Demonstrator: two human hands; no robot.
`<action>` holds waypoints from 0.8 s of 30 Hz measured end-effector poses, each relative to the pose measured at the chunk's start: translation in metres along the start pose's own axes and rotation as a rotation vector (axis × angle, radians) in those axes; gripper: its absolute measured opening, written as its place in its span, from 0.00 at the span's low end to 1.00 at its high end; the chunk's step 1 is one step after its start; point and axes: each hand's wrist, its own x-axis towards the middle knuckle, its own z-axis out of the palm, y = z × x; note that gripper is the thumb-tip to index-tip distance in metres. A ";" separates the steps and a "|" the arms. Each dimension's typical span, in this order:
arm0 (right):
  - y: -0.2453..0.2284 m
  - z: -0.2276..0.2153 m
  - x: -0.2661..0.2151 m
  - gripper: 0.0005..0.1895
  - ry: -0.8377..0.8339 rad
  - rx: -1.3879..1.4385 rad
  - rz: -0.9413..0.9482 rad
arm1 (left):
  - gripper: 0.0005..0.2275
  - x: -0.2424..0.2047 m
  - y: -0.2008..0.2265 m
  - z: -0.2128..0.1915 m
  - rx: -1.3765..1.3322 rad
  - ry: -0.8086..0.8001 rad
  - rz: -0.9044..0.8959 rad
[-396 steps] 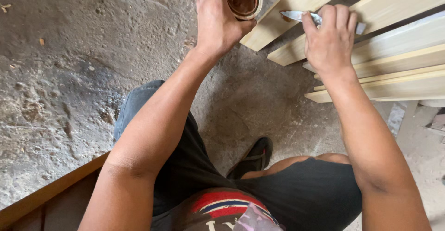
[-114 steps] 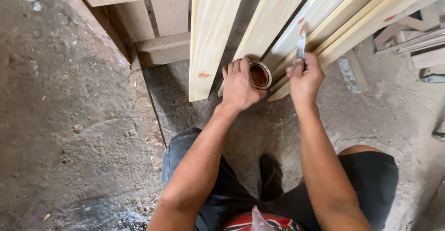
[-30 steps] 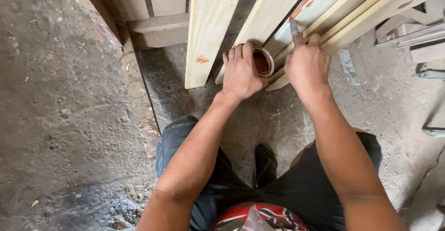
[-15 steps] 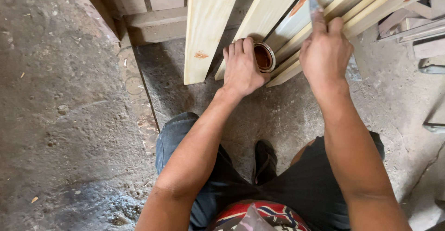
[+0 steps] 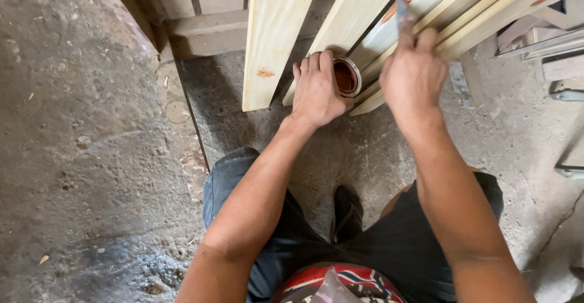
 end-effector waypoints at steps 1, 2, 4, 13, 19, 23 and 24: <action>0.000 0.000 -0.001 0.29 -0.019 0.019 0.003 | 0.42 -0.001 0.000 0.000 0.001 -0.007 -0.006; 0.000 0.000 -0.003 0.29 -0.039 0.038 0.005 | 0.42 -0.002 -0.001 0.001 0.003 -0.014 -0.012; 0.004 -0.001 -0.003 0.30 -0.067 0.039 0.007 | 0.44 0.000 0.001 0.001 0.009 0.011 0.023; 0.031 0.000 0.006 0.28 0.191 0.005 -0.008 | 0.41 0.002 -0.002 0.008 0.017 0.006 -0.010; 0.007 0.002 0.004 0.33 -0.002 -0.008 0.038 | 0.42 -0.002 -0.002 0.004 -0.013 0.016 0.016; 0.021 -0.004 0.011 0.27 0.156 0.010 0.029 | 0.42 0.000 -0.002 0.003 0.010 0.015 0.016; 0.023 -0.003 0.013 0.26 0.187 0.021 0.020 | 0.42 0.000 -0.003 0.003 0.015 0.001 0.011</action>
